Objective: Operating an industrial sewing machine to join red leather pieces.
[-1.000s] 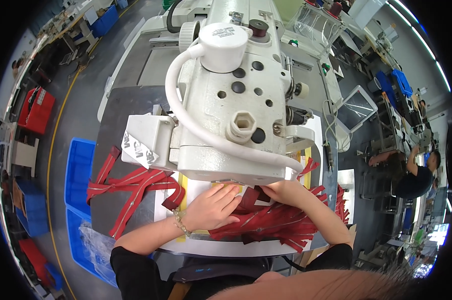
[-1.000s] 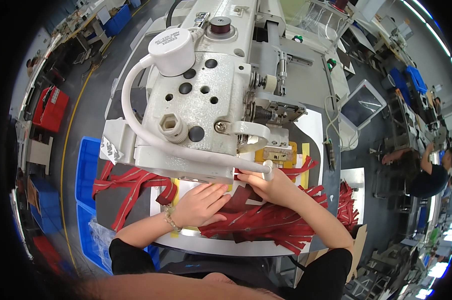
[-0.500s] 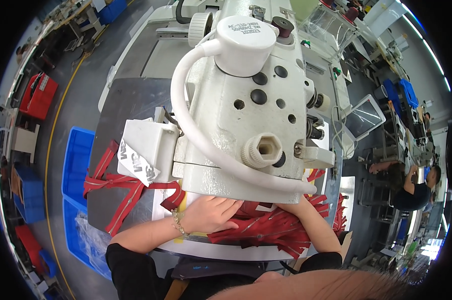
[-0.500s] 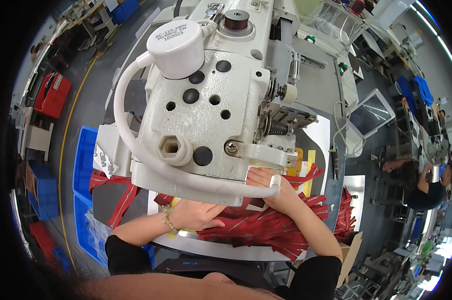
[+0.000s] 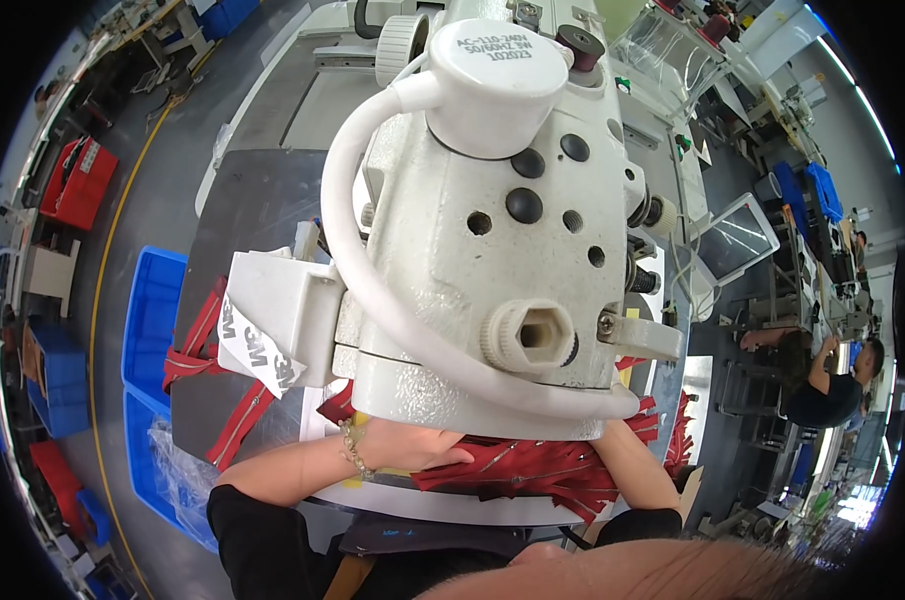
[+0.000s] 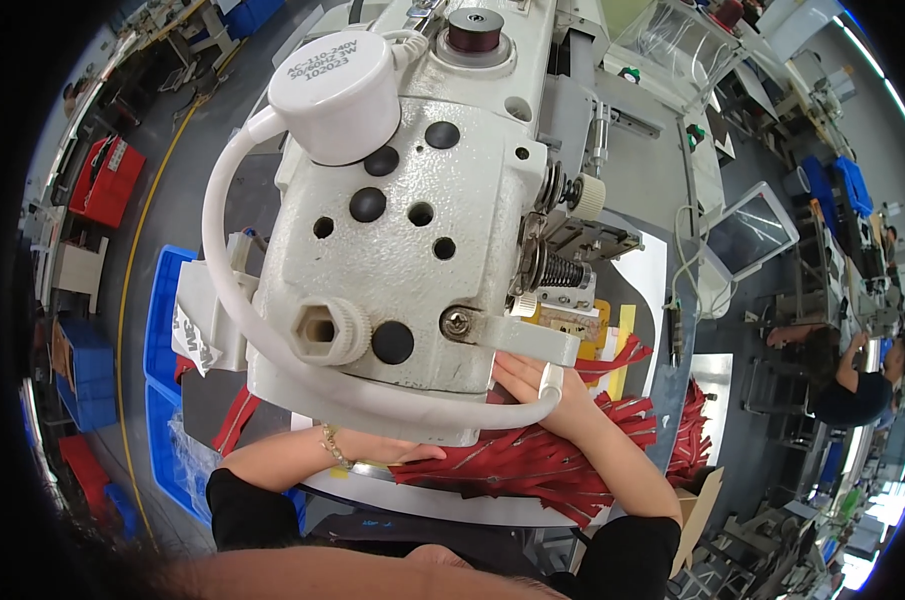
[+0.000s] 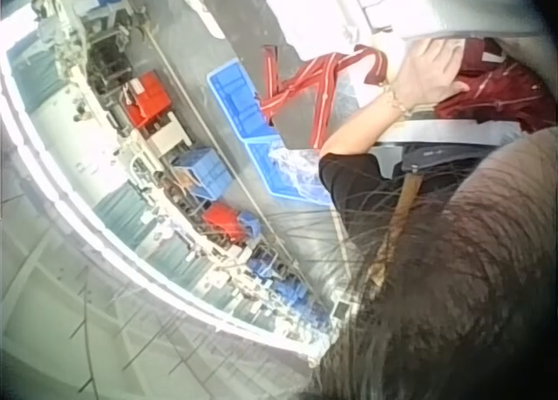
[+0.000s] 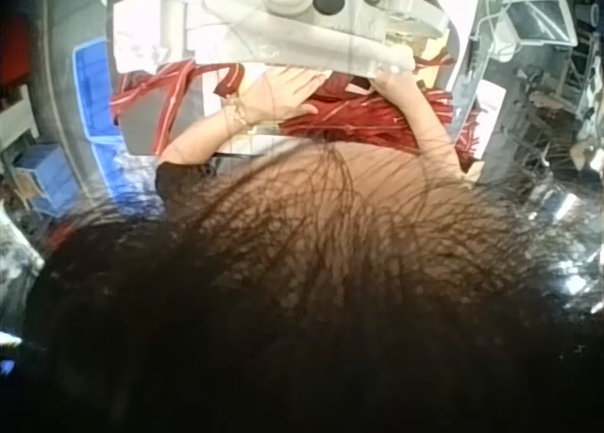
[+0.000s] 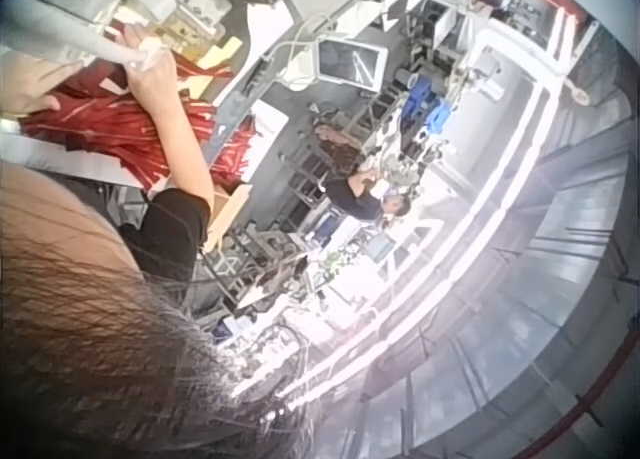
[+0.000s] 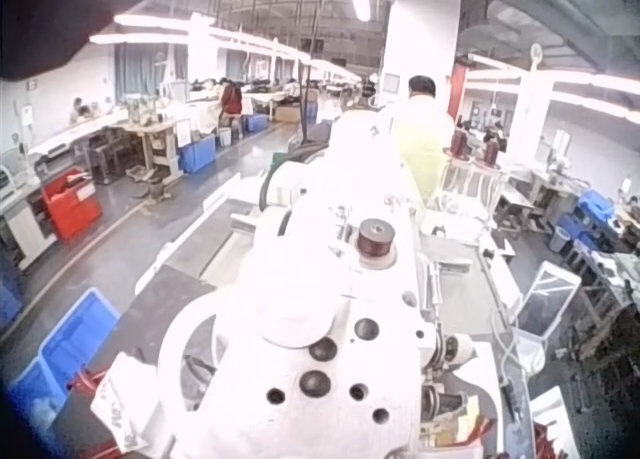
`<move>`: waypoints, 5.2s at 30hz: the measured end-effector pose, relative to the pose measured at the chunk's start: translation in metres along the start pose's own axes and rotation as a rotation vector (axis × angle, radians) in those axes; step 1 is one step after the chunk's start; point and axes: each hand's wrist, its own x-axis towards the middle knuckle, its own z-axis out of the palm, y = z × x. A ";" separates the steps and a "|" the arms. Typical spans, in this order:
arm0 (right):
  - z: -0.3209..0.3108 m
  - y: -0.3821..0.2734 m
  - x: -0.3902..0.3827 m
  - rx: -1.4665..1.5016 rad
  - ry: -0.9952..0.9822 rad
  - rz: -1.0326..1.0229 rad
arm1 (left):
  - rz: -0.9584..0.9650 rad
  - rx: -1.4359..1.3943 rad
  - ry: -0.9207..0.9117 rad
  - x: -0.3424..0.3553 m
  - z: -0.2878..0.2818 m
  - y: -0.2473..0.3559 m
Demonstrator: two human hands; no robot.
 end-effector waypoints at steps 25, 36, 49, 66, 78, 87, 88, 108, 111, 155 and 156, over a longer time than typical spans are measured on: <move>0.006 0.004 -0.007 0.004 -0.067 -0.027 | 0.035 0.098 0.000 -0.003 0.003 -0.001; -0.006 0.000 0.010 0.089 -0.007 -0.038 | 0.030 0.191 0.112 -0.001 0.006 0.006; -0.008 -0.021 0.049 0.068 0.006 -0.139 | -0.139 -0.249 -0.217 -0.009 0.010 -0.003; 0.001 -0.005 0.040 0.181 0.100 -0.160 | 0.164 0.544 0.006 -0.004 -0.001 -0.005; 0.001 -0.003 0.007 0.143 -0.036 -0.007 | 0.163 0.559 -0.085 -0.009 0.010 -0.009; 0.003 0.000 0.007 0.171 -0.011 -0.039 | 0.110 0.294 0.002 -0.012 0.012 -0.010; 0.003 -0.001 0.007 0.182 -0.007 -0.032 | 0.107 0.287 0.006 -0.013 0.012 -0.009; -0.007 -0.004 0.016 0.472 -0.150 0.226 | 0.060 0.193 0.011 -0.009 0.008 -0.004; -0.012 -0.006 0.023 0.213 -0.045 -0.063 | 0.055 0.193 0.009 -0.009 0.008 -0.004; 0.001 -0.025 0.024 0.106 -0.155 -0.016 | -0.336 0.032 0.106 -0.010 -0.020 -0.026; 0.001 -0.025 0.024 0.077 -0.134 -0.035 | -0.334 0.035 0.114 -0.010 -0.021 -0.026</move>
